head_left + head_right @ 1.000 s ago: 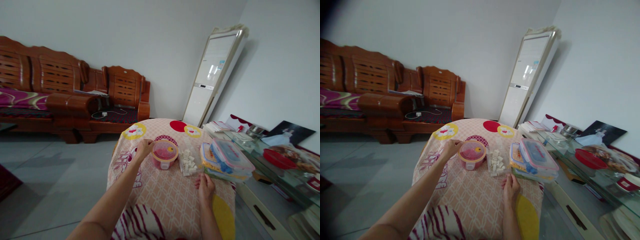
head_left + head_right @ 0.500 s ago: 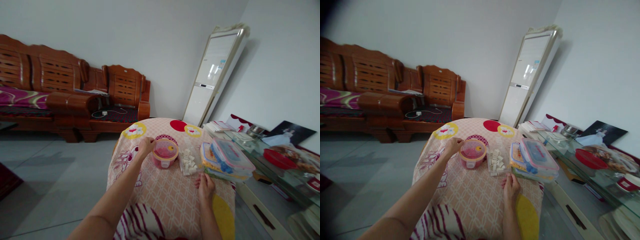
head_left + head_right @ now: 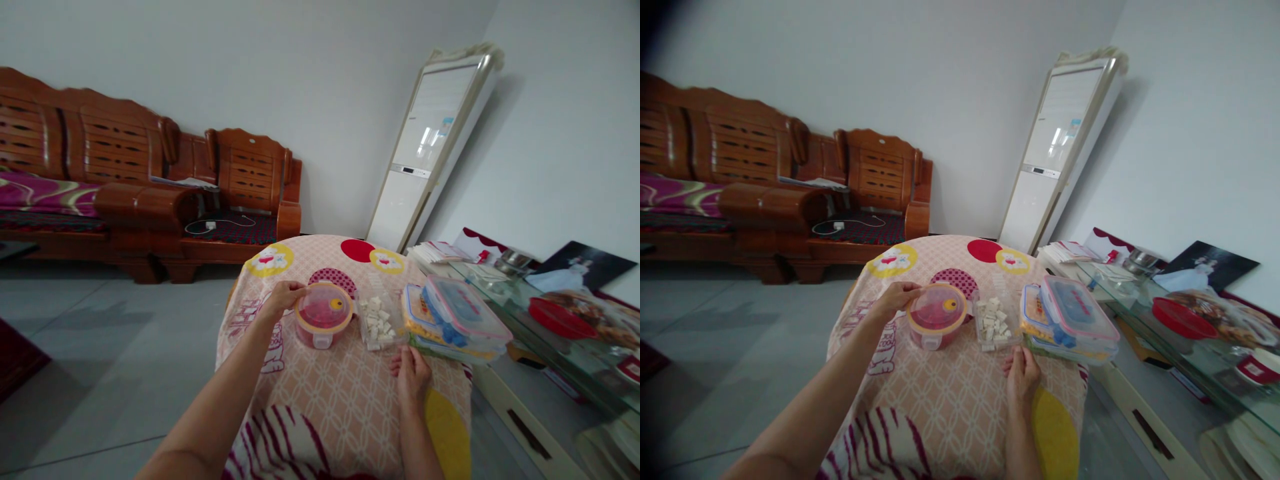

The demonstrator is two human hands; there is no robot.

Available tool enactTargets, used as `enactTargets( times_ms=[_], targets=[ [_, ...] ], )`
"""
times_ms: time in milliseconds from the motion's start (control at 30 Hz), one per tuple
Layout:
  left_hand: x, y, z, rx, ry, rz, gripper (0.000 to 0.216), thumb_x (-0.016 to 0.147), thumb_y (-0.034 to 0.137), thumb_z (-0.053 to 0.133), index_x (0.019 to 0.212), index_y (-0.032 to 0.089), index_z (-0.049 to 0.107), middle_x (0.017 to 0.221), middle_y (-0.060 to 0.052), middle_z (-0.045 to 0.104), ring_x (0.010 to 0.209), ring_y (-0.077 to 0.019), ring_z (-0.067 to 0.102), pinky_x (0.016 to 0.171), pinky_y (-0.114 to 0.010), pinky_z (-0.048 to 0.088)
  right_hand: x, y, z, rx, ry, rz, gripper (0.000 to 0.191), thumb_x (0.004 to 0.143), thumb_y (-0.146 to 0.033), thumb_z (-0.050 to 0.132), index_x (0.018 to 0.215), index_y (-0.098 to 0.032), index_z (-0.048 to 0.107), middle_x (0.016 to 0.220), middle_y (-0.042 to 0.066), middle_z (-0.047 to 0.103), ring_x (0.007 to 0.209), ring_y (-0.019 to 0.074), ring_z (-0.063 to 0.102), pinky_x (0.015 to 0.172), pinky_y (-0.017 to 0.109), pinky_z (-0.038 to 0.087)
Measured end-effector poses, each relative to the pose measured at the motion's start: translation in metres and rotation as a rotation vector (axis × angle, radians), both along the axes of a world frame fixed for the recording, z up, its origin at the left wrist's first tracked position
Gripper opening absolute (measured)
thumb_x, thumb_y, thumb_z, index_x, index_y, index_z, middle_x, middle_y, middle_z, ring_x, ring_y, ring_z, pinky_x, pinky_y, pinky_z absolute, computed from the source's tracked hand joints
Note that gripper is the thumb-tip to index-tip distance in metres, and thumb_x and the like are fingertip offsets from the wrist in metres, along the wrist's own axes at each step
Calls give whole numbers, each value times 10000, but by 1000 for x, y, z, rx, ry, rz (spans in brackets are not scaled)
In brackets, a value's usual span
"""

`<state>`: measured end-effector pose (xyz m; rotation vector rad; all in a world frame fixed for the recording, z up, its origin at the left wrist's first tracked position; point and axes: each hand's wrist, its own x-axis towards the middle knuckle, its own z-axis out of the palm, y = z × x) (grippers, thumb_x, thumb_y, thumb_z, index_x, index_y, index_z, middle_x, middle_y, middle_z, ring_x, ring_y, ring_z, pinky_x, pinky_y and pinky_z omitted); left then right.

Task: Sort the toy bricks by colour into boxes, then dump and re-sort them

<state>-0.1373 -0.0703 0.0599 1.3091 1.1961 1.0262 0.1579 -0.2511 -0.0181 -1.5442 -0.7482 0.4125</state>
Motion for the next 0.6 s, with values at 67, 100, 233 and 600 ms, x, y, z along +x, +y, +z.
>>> enactTargets(
  times_ms=[67,100,233,600],
  targets=[
    [-2,-9,0,-12,-7,-38,318,579,402,746,718,120,697,484,41,511,399,-51,359,401,-188,218,-6,-4,2,-6,-84,-25,495,806,-667,513,752,-189,630,527,8,603,447,153,541,446,253,430],
    [-1,-14,-1,-10,-12,-50,330,573,410,747,723,120,697,496,39,519,405,-52,367,401,-186,219,-11,-6,3,0,-134,-33,499,812,-670,514,708,-194,620,512,7,588,450,147,531,459,249,426],
    [6,-30,-7,41,-43,-55,355,573,448,739,703,125,677,515,34,522,423,-57,378,404,-183,225,-44,-15,14,33,-202,59,522,802,-674,556,580,-202,558,468,-4,534,449,123,490,473,233,409],
    [17,-51,-9,114,-11,16,299,610,432,697,655,140,656,551,18,546,489,-91,442,454,-205,281,-103,1,58,-36,412,202,495,697,-635,701,572,-206,488,394,-67,447,299,82,381,277,192,255]
  ],
)
